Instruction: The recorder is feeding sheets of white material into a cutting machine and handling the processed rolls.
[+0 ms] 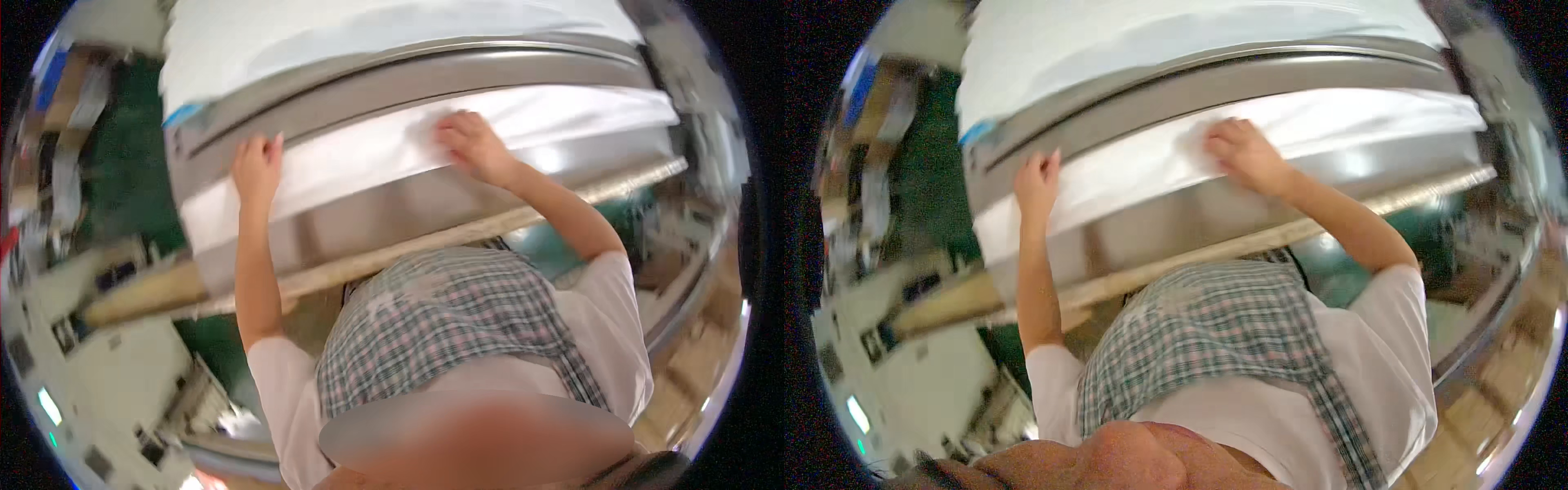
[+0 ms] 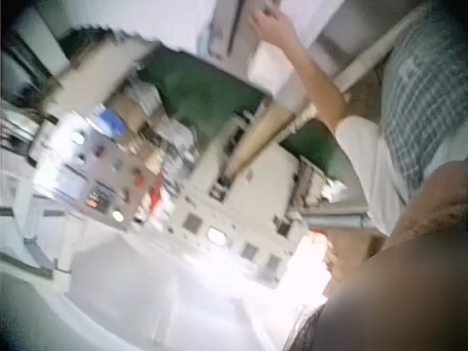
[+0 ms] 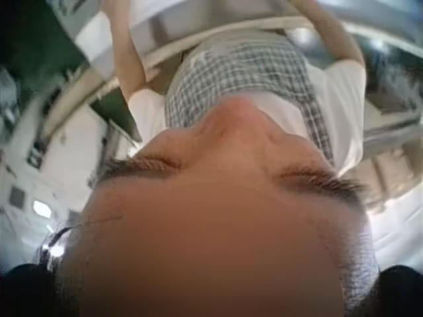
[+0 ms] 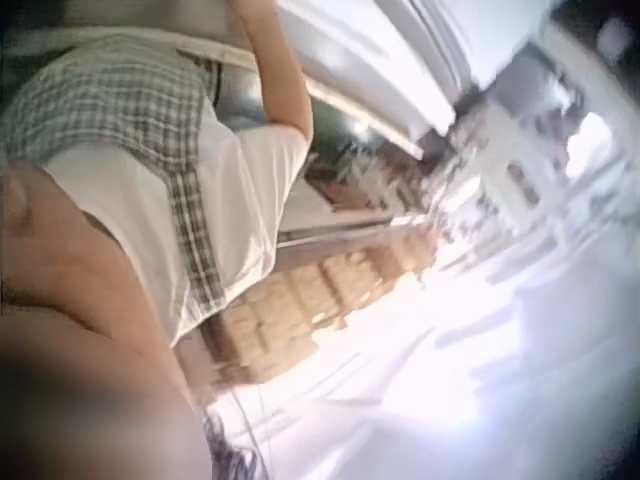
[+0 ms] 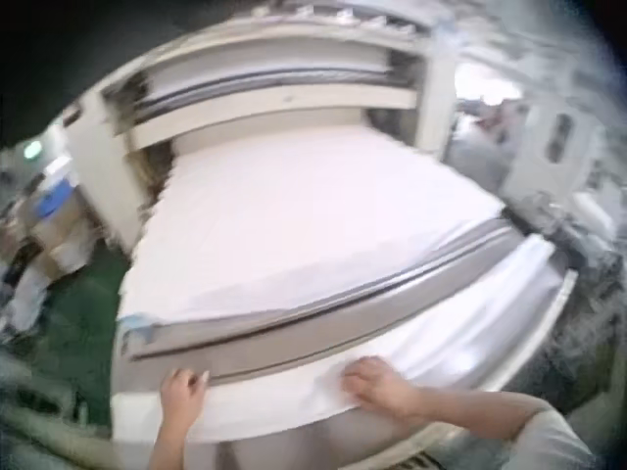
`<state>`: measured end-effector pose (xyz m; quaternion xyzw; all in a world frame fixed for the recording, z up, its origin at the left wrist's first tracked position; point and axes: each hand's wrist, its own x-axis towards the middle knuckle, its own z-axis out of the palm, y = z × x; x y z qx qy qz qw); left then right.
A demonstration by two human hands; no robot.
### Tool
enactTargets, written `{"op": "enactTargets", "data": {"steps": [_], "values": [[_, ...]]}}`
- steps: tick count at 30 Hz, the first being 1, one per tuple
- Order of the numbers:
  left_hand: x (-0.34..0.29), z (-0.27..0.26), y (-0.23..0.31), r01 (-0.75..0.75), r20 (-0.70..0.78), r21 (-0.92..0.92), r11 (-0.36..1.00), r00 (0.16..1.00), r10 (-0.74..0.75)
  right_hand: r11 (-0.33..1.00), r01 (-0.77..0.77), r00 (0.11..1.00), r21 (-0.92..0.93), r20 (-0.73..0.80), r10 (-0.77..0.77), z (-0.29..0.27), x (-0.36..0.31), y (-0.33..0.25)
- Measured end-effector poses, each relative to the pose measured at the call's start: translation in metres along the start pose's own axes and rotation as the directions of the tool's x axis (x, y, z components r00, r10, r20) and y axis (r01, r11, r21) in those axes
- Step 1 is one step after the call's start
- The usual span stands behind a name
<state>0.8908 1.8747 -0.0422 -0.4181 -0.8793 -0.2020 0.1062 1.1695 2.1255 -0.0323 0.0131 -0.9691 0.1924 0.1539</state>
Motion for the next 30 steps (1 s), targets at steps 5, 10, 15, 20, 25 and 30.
{"op": "enactTargets", "data": {"steps": [5, 10, 15, 20, 25, 30], "values": [[-0.04, 0.011, -0.022, 0.056, 0.042, -0.015, 0.998, 0.998, -0.055, 0.961, -0.234, 0.971, -0.146, 0.015, 0.239, -0.049, -0.046, 0.035], [-0.116, -0.045, -0.117, 0.121, 0.126, 0.16, 0.98, 0.982, -0.142, 0.859, -0.407, 0.91, -0.31, -0.049, 0.413, -0.093, -0.104, 0.076], [-0.133, -0.082, -0.157, 0.368, 0.007, 0.563, 0.74, 0.893, -0.449, 0.845, -0.378, 0.923, -0.379, -0.08, 0.377, -0.103, -0.108, 0.134], [-0.121, -0.048, -0.098, 0.375, 0.027, 0.322, 0.869, 0.914, -0.404, 0.8, -0.419, 0.905, -0.429, -0.132, 0.403, -0.119, -0.121, 0.166], [-0.117, -0.041, -0.066, 0.444, 0.079, 0.536, 0.718, 0.82, -0.566, 0.817, -0.408, 0.913, -0.407, -0.168, 0.372, -0.144, -0.136, 0.183], [-0.119, -0.047, -0.088, 0.454, 0.091, 0.525, 0.72, 0.811, -0.578, 0.861, -0.26, 0.965, -0.438, -0.086, 0.248, -0.142, -0.142, 0.19]]}}
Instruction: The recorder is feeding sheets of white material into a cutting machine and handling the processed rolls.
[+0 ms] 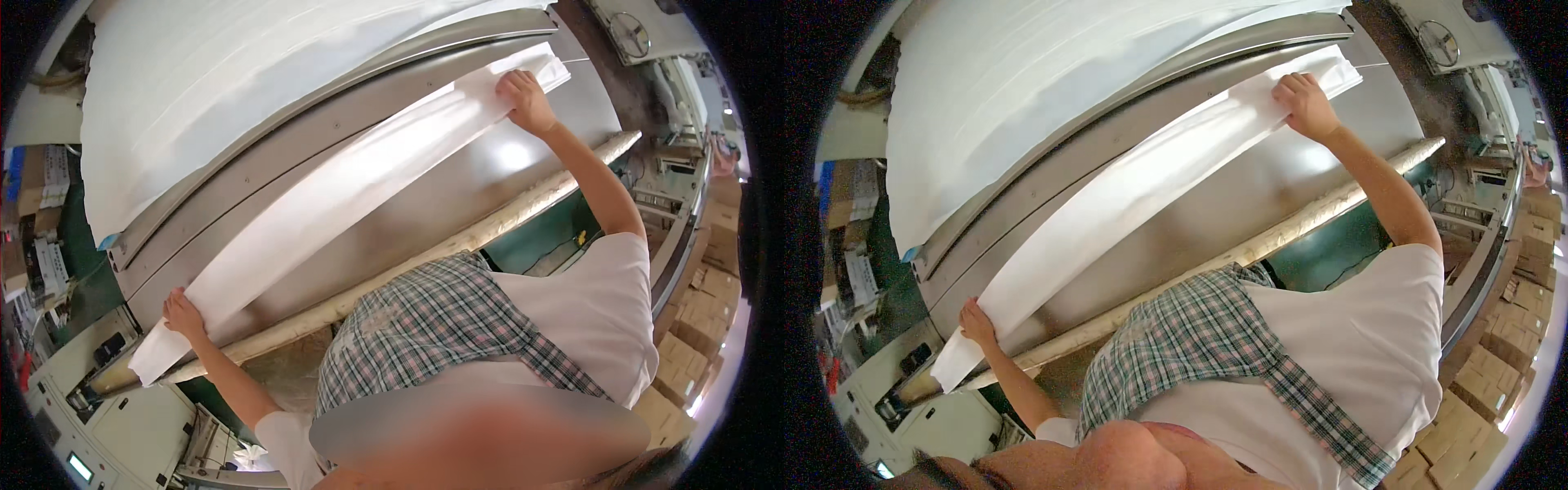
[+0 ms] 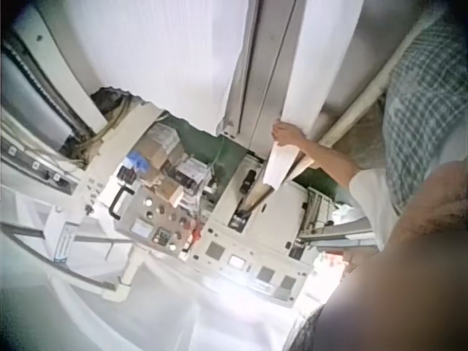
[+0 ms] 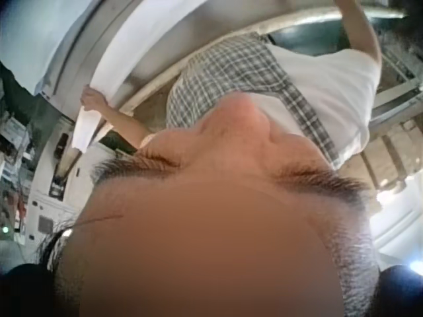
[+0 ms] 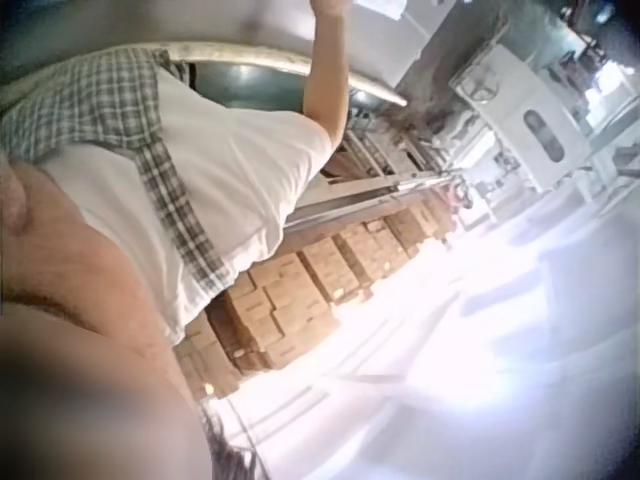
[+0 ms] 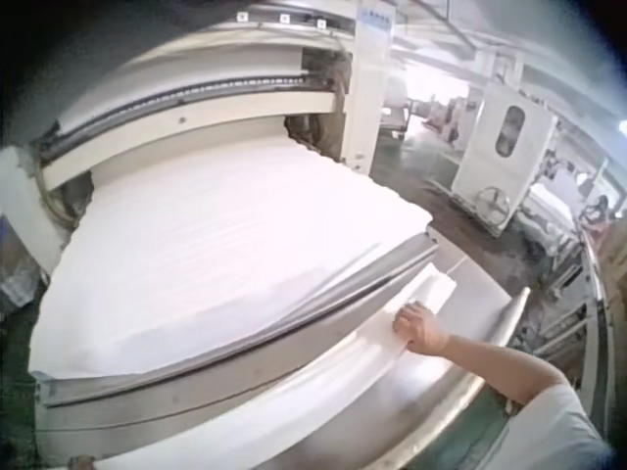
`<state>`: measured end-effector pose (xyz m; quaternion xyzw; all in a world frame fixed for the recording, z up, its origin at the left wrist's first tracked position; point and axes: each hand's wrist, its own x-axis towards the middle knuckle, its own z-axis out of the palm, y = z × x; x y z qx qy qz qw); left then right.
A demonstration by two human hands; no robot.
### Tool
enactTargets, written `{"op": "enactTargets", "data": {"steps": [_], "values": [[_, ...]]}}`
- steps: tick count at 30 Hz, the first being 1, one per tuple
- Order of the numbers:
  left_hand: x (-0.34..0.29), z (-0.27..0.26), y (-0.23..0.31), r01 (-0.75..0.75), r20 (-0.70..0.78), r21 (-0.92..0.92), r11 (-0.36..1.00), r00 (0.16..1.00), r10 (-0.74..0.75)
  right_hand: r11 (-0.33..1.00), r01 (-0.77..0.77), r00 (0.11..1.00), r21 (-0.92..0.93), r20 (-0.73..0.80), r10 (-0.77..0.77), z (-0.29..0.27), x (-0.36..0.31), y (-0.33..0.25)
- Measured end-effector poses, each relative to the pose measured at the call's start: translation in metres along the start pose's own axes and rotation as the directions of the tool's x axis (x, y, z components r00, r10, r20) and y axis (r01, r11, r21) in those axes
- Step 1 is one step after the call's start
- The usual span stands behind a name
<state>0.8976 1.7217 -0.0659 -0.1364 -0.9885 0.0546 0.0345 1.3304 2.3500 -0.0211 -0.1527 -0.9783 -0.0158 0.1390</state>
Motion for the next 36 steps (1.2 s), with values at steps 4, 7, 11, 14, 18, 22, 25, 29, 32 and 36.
{"op": "enactTargets", "data": {"steps": [4, 7, 11, 14, 18, 22, 25, 29, 32, 36], "values": [[0.009, 0.014, -0.025, 0.03, 0.141, 0.102, 0.994, 0.989, -0.045, 0.989, -0.117, 0.993, -0.093, -0.025, 0.116, 0.005, -0.008, 0.029], [0.013, 0.021, -0.038, 0.01, 0.132, 0.111, 0.994, 0.991, -0.025, 0.875, -0.399, 0.915, -0.274, -0.172, 0.364, -0.003, -0.015, 0.077], [0.011, 0.025, -0.041, 0.042, 0.054, 0.087, 0.995, 0.997, -0.047, 0.77, -0.587, 0.784, -0.249, -0.411, 0.465, 0.012, -0.028, 0.129], [0.009, 0.025, -0.038, 0.039, 0.007, 0.003, 0.999, 0.999, -0.039, 0.704, -0.706, 0.664, -0.084, -0.425, 0.615, 0.026, -0.038, 0.148], [0.008, 0.022, -0.037, 0.056, 0.054, -0.019, 0.998, 0.997, -0.055, 0.249, -0.696, 0.297, 0.674, -0.046, 0.954, 0.01, -0.05, 0.152], [0.008, 0.02, -0.038, 0.05, 0.072, 0.066, 0.997, 0.996, -0.055, -0.474, -0.443, 0.284, 0.761, 0.621, 0.73, -0.008, -0.049, 0.136], [0.008, 0.02, -0.039, 0.057, 0.041, 0.027, 0.998, 0.997, -0.058, -0.416, -0.29, 0.45, 0.862, 0.506, 0.736, 0.003, -0.043, 0.131], [0.005, 0.024, -0.04, 0.038, -0.029, -0.042, 0.998, 0.999, -0.039, -0.42, -0.11, 0.433, 0.901, 0.424, 0.795, 0.029, -0.038, 0.154], [0.003, 0.027, -0.04, 0.004, -0.059, -0.034, 0.999, 0.998, -0.006, -0.106, -0.312, 0.418, 0.944, 0.236, 0.877, 0.028, -0.035, 0.173], [0.005, 0.03, -0.04, 0.034, -0.034, -0.04, 0.999, 0.999, -0.035, 0.685, -0.598, 0.687, 0.416, -0.174, 0.705, -0.011, -0.023, 0.174]]}}
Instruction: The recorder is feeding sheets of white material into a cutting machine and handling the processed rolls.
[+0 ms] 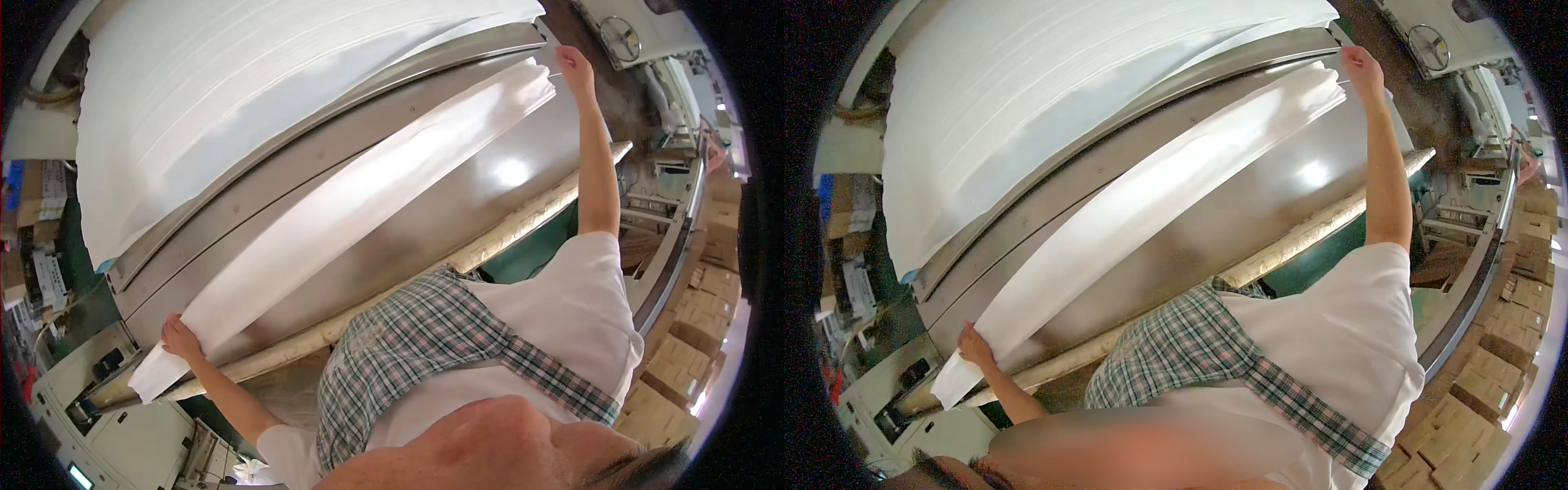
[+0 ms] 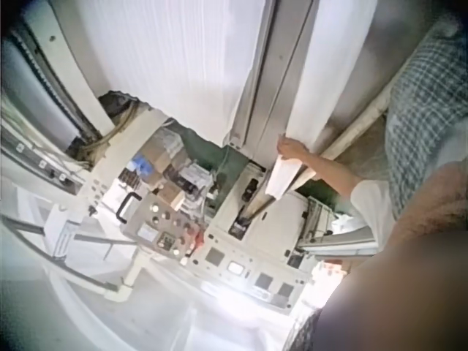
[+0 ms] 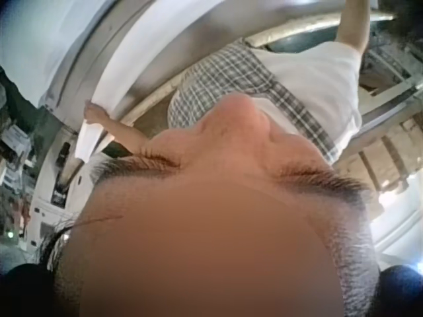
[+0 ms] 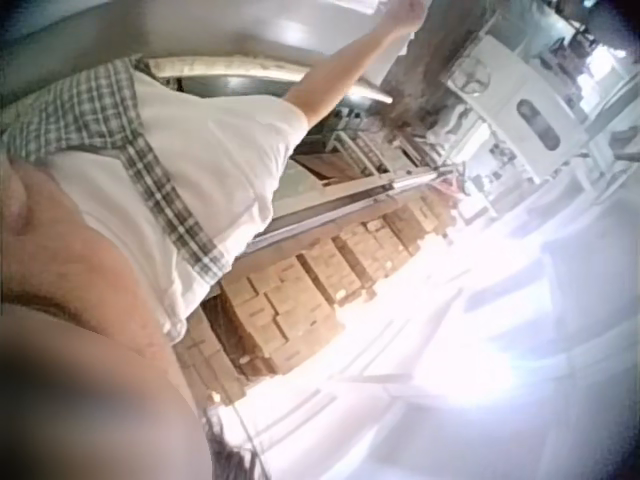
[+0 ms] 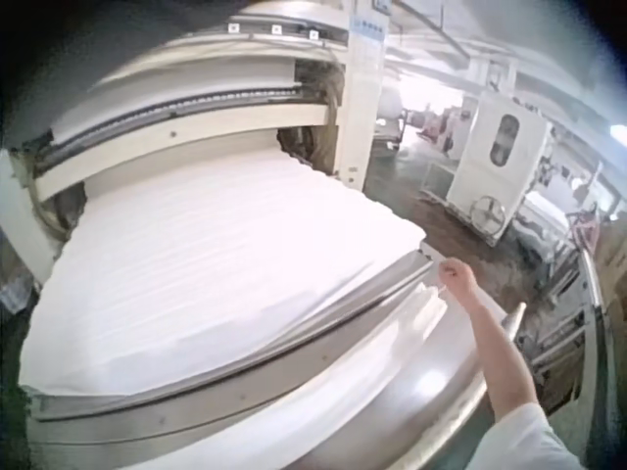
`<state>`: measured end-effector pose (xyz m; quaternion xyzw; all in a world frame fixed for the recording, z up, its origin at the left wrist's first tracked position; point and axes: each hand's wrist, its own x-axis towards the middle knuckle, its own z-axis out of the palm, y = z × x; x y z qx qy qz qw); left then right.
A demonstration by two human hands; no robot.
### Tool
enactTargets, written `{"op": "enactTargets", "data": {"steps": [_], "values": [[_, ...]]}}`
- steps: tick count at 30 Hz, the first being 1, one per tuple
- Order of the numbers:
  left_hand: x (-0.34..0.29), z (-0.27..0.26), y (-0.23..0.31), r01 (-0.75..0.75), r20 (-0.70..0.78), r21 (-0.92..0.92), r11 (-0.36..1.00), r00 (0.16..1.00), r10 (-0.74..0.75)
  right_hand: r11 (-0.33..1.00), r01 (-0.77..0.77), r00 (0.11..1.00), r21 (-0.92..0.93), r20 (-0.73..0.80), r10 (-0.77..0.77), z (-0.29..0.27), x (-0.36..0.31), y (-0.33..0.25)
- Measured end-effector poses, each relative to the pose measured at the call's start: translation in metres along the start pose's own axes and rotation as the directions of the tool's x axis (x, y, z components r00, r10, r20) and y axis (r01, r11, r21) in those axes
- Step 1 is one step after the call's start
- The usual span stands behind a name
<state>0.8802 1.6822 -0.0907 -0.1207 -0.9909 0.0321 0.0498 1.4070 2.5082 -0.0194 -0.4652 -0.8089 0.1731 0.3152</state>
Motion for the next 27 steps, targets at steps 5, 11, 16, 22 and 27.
{"op": "enactTargets", "data": {"steps": [5, 11, 16, 22, 27], "values": [[0.005, 0.001, -0.005, -0.019, 0.03, -0.003, 1.0, 0.999, 0.019, 0.851, 0.307, 0.809, -0.425, 0.588, 0.002, -0.004, -0.013, -0.042], [0.009, 0.005, -0.011, -0.054, 0.099, 0.097, 0.994, 0.994, 0.044, 0.818, 0.084, 0.949, -0.569, 0.296, 0.108, 0.096, -0.038, 0.01], [0.017, 0.006, -0.011, -0.102, 0.245, 0.172, 0.98, 0.968, 0.057, 0.638, 0.489, 0.772, -0.594, 0.636, 0.0, 0.12, 0.017, 0.096], [-0.001, -0.023, -0.033, 0.024, -0.067, 0.18, 0.983, 0.998, -0.012, 0.952, 0.213, 0.519, -0.222, 0.851, 0.082, 0.087, -0.031, 0.032], [-0.061, -0.041, -0.012, 0.034, -0.299, -0.095, 0.995, 0.952, -0.061, 0.998, -0.063, 0.284, 0.021, 0.959, -0.002, 0.092, -0.118, -0.117]]}}
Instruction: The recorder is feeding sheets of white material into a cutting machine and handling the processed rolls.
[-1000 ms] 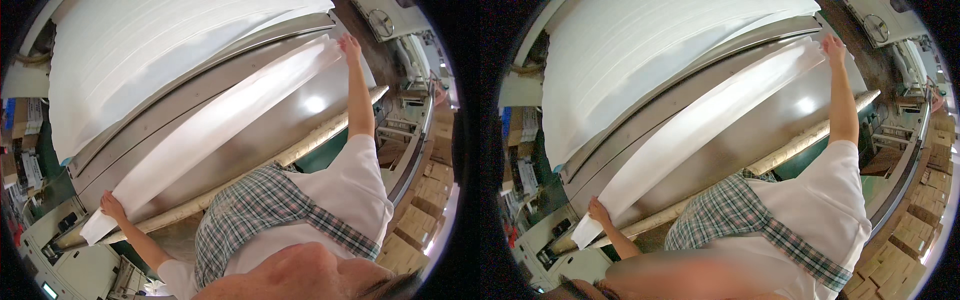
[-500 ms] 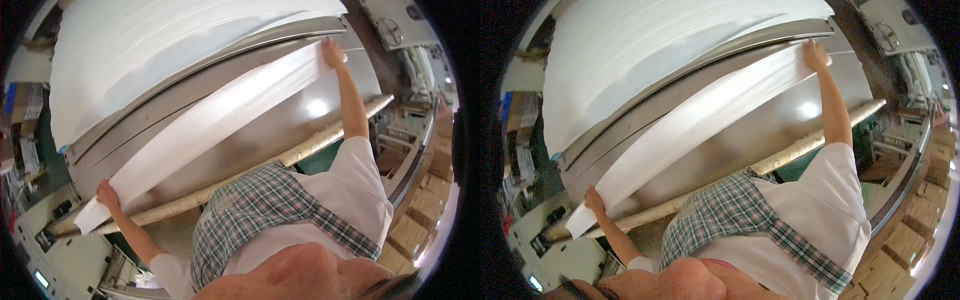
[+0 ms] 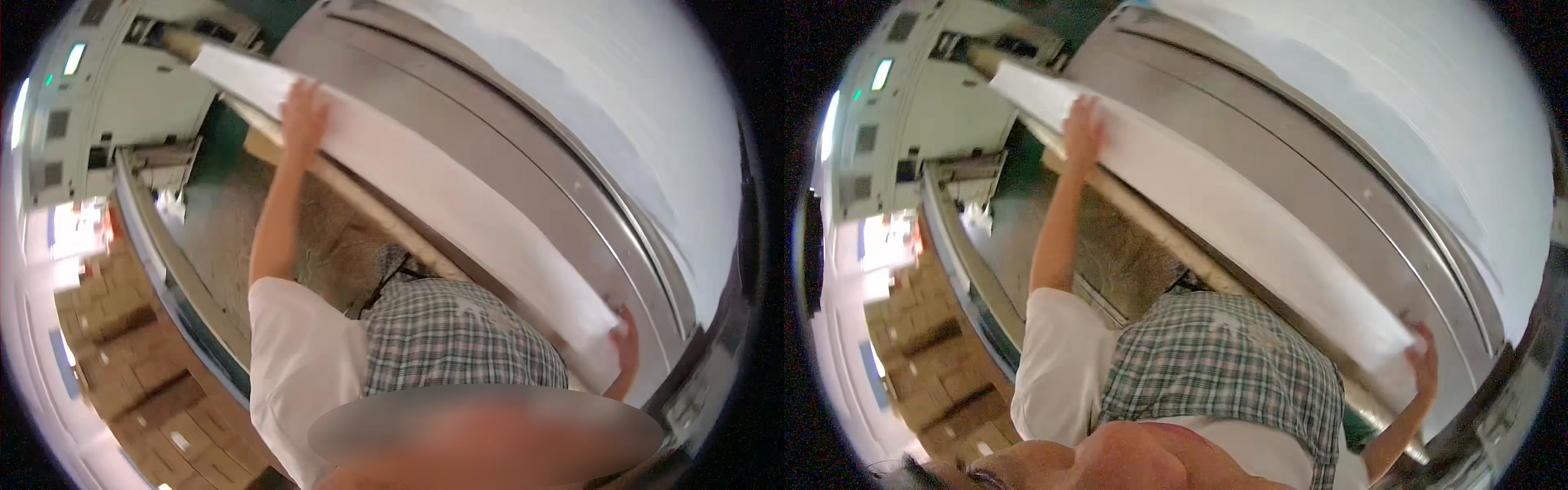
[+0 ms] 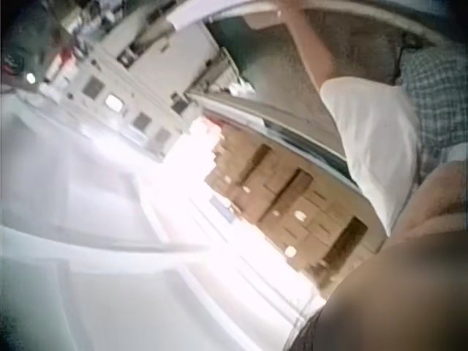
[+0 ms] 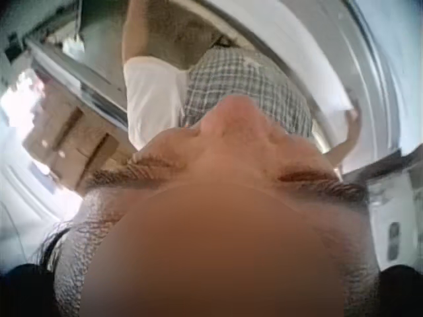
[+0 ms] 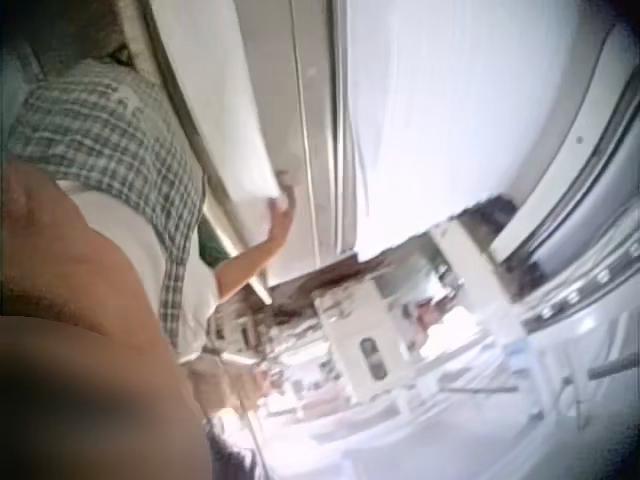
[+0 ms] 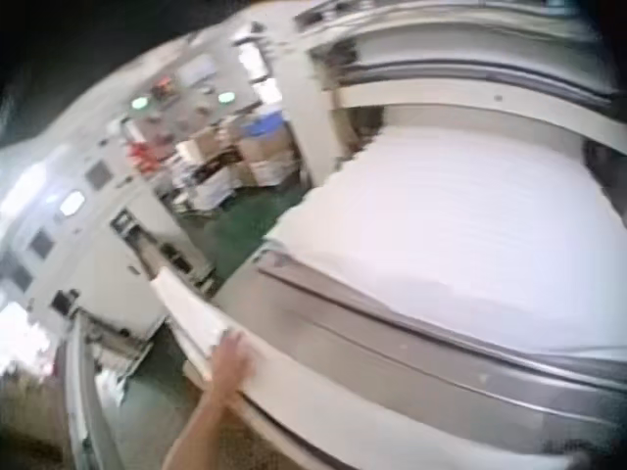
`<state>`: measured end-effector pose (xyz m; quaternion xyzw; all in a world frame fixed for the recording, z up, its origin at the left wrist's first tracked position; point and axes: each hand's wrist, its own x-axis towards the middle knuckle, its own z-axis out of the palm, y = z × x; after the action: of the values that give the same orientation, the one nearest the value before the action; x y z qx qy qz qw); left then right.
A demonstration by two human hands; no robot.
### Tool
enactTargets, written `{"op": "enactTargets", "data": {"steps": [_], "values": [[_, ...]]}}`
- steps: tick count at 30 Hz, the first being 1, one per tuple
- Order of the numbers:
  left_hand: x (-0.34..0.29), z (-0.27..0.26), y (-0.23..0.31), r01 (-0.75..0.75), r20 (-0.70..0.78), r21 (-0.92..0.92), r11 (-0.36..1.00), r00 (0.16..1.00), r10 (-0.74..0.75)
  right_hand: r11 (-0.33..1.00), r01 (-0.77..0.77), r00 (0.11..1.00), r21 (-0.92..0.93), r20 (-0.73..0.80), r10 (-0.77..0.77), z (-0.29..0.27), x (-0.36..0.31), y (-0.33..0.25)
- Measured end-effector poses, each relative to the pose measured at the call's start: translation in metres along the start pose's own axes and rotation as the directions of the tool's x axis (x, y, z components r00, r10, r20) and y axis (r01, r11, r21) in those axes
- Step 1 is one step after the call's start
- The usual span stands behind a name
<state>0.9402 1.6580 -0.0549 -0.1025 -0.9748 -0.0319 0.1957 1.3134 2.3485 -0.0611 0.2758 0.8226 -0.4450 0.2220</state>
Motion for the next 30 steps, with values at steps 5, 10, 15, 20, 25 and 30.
{"op": "enactTargets", "data": {"steps": [5, 10, 15, 20, 25, 30], "values": [[-0.026, 0.001, 0.021, 0.024, 0.044, -0.163, 0.986, 0.999, -0.017, 0.97, 0.046, 0.911, 0.24, 0.389, -0.139, 0.075, 0.033, -0.124], [-0.018, 0.015, 0.026, -0.033, -0.056, -0.33, 0.943, 0.998, 0.016, 0.925, 0.268, 0.76, 0.271, 0.53, -0.376, 0.147, 0.097, -0.199], [-0.02, 0.013, 0.04, -0.108, -0.082, -0.405, 0.908, 0.993, 0.081, 0.907, 0.377, 0.743, 0.189, 0.523, -0.417, 0.21, 0.129, -0.271], [-0.034, -0.013, 0.075, -0.188, -0.02, -0.526, 0.829, 0.978, 0.209, 0.842, 0.484, 0.791, 0.24, 0.291, -0.538, 0.27, 0.135, -0.299], [-0.031, -0.025, 0.109, -0.295, 0.001, -0.695, 0.655, 0.911, 0.412, 0.827, 0.453, 0.87, 0.332, 0.039, -0.492, 0.255, 0.153, -0.269], [0.052, -0.008, 0.102, 0.092, 0.263, -0.697, 0.711, 0.955, 0.134, 0.955, 0.292, 0.766, 0.054, -0.611, -0.2, 0.174, 0.159, -0.204]]}}
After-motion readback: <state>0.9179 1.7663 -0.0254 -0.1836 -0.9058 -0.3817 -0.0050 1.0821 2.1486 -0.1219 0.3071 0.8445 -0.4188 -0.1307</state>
